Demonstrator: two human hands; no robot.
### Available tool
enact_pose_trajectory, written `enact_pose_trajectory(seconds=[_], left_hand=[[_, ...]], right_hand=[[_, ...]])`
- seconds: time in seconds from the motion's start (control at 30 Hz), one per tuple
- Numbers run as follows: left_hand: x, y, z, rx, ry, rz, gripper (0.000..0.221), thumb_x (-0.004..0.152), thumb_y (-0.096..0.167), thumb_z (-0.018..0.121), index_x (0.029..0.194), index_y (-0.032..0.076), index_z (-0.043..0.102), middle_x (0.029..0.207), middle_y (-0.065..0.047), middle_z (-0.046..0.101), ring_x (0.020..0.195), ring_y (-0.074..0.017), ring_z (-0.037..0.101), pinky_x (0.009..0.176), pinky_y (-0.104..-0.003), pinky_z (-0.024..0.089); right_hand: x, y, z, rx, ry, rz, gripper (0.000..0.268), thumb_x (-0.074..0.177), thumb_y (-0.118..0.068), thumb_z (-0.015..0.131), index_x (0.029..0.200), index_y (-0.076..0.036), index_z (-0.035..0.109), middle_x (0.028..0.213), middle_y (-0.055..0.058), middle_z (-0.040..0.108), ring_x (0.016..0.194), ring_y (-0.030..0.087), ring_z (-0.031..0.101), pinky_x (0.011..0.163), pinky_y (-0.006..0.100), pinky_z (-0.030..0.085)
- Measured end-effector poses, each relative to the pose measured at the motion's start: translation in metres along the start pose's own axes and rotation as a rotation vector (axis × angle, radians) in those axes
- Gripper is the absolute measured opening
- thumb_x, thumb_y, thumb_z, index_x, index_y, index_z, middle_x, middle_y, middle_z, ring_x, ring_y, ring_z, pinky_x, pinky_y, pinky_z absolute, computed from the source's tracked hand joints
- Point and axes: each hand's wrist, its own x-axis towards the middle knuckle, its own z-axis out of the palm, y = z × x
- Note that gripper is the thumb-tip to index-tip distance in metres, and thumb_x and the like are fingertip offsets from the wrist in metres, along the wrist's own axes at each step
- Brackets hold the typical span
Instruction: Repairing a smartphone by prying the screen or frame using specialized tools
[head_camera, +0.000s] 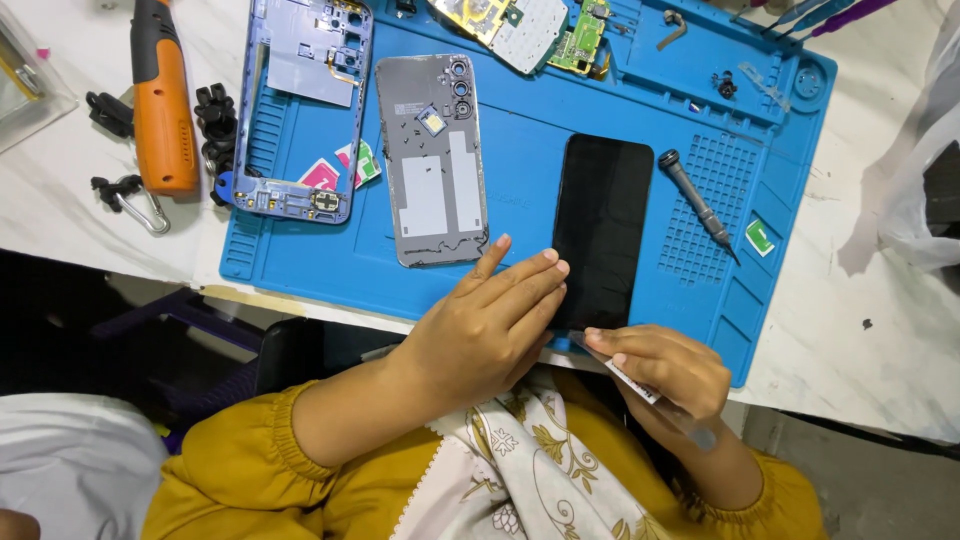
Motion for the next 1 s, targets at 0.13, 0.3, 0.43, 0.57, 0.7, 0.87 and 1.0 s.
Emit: enact_pose_trajectory(seconds=[0.13,0.3,0.43,0.57,0.7,0.87,1.0], left_hand=[[0.001,0.001,-0.001,-0.003,0.023,-0.001,0.026,0.104,0.002,0.052,0.121,-0.008,0.069,0.129,-0.021,0.069,0.129,-0.0354,0.063,0.117,-0.058,0.041],[0.0,-0.001,0.001,0.024,0.024,0.011,0.03,0.105,0.002,0.047,0.123,-0.007,0.069,0.131,-0.02,0.069,0.13,-0.0351,0.062,0.117,-0.056,0.042],[0.0,0.0,-0.001,0.017,0.01,0.01,0.031,0.104,0.001,0.047,0.125,-0.008,0.068,0.132,-0.021,0.068,0.131,-0.036,0.061,0.117,-0.057,0.041],[0.0,0.0,-0.001,0.021,0.029,0.013,0.029,0.104,0.002,0.049,0.123,-0.008,0.069,0.13,-0.021,0.069,0.13,-0.0349,0.062,0.117,-0.055,0.042],[0.0,0.0,-0.001,0.037,0.034,0.02,0.029,0.105,0.003,0.049,0.123,-0.008,0.069,0.13,-0.021,0.069,0.131,-0.0349,0.062,0.118,-0.054,0.041],[0.0,0.001,-0.003,0.049,-0.002,0.029,0.03,0.103,0.004,0.051,0.125,-0.009,0.067,0.132,-0.021,0.068,0.132,-0.0348,0.06,0.12,-0.054,0.039],[0.0,0.002,-0.004,0.02,-0.001,0.033,0.03,0.103,0.001,0.047,0.124,-0.01,0.066,0.131,-0.023,0.067,0.132,-0.037,0.06,0.119,-0.056,0.039]], right_hand=[[0.002,-0.001,-0.001,-0.052,-0.066,-0.061,0.011,0.099,-0.005,0.059,0.108,0.0,0.062,0.108,0.024,0.074,0.098,0.041,0.08,0.08,0.044,0.068],[0.003,-0.002,-0.003,0.021,-0.034,0.087,0.017,0.089,0.006,0.071,0.099,-0.006,0.063,0.102,0.019,0.076,0.093,0.034,0.082,0.081,0.042,0.069],[0.019,-0.012,-0.001,-0.074,-0.038,0.084,0.018,0.085,0.005,0.073,0.078,0.001,0.057,0.096,0.022,0.076,0.085,0.036,0.08,0.076,0.038,0.067],[0.007,-0.008,0.002,-0.154,-0.074,-0.066,0.006,0.091,0.003,0.066,0.091,0.006,0.062,0.1,0.024,0.075,0.09,0.038,0.08,0.074,0.043,0.067],[0.0,-0.005,0.013,-0.329,-0.065,-0.321,0.016,0.089,0.011,0.064,0.077,0.008,0.055,0.102,0.029,0.071,0.084,0.042,0.078,0.064,0.045,0.067],[-0.005,-0.007,0.018,-0.429,-0.078,-0.391,0.018,0.09,0.012,0.065,0.075,0.005,0.056,0.104,0.028,0.071,0.091,0.041,0.077,0.067,0.046,0.068],[-0.003,-0.01,0.021,-0.513,-0.087,-0.444,0.022,0.092,0.01,0.062,0.074,0.001,0.055,0.106,0.027,0.072,0.093,0.038,0.077,0.068,0.043,0.068]])
